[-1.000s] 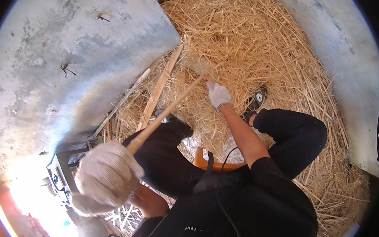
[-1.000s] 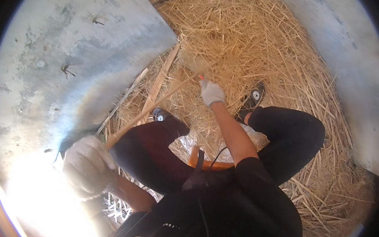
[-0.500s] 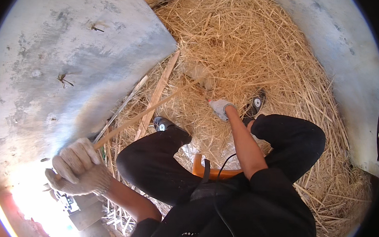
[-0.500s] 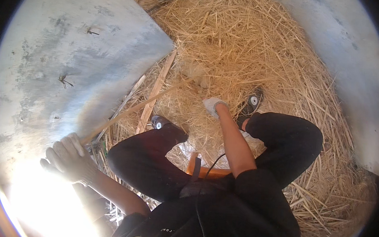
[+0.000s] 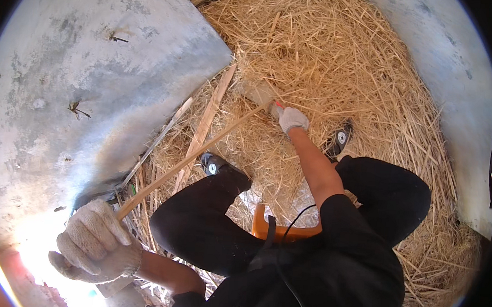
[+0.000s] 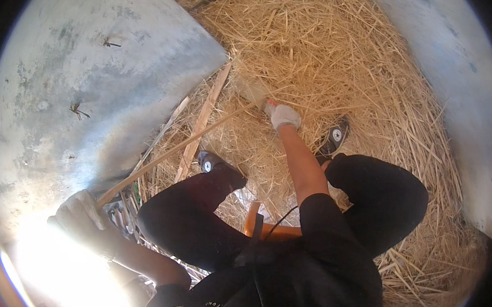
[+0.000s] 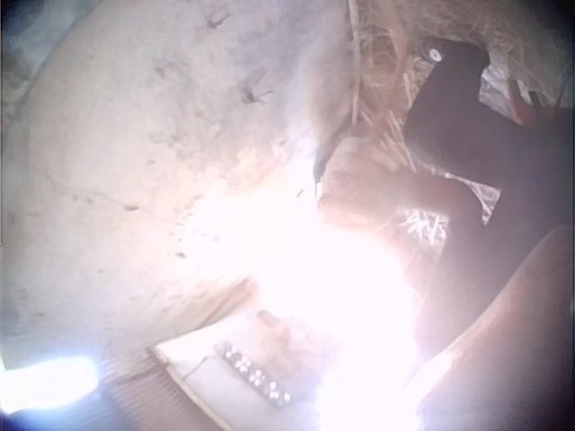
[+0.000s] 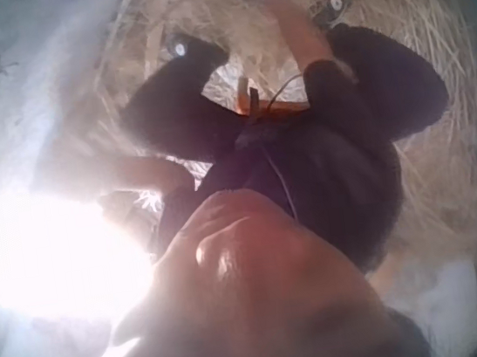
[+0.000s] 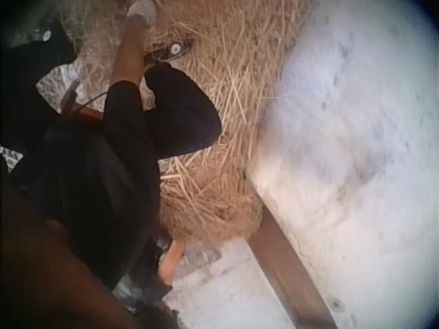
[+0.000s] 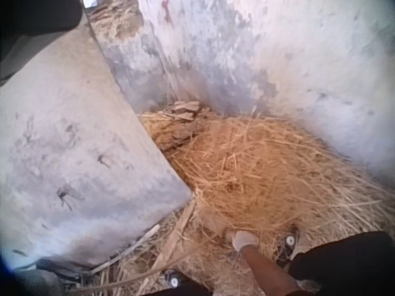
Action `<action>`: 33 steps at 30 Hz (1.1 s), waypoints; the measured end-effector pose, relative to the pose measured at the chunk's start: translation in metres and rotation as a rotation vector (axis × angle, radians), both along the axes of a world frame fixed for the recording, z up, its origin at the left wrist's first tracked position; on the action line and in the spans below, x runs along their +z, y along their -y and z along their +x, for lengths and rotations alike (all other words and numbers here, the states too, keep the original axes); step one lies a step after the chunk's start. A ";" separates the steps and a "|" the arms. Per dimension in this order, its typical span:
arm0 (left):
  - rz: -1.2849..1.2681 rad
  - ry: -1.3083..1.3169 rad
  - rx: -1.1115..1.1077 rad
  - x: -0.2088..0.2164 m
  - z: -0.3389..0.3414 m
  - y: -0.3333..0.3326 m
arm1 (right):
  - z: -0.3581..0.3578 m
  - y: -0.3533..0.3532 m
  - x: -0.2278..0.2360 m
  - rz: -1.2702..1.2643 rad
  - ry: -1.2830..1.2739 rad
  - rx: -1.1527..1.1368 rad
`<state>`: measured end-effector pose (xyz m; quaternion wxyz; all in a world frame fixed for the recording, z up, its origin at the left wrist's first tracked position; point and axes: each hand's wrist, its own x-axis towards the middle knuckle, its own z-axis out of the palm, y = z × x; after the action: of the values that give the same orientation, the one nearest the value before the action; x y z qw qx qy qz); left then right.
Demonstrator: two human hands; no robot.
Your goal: The person strips bark from a wooden branch using a small hand tool.
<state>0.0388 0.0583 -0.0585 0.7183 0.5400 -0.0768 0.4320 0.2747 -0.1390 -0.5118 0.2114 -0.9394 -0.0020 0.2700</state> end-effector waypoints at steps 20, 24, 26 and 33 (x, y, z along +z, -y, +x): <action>0.038 0.073 -0.101 0.031 -0.019 0.028 | -0.077 0.078 0.232 0.229 -0.612 0.158; 0.086 0.079 -0.178 0.043 -0.017 0.043 | -0.118 0.101 0.285 0.350 -0.526 0.156; 0.182 0.068 -0.359 0.042 -0.009 0.035 | -0.132 0.103 0.286 0.445 -0.406 0.097; 0.236 0.061 -0.428 0.022 -0.003 0.035 | -0.142 0.089 0.283 0.625 -0.127 -0.009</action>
<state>0.0360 0.0234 -0.0370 0.7228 0.5783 -0.2609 0.2739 0.1327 -0.2284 -0.2288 0.4907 -0.8102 -0.0676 0.3133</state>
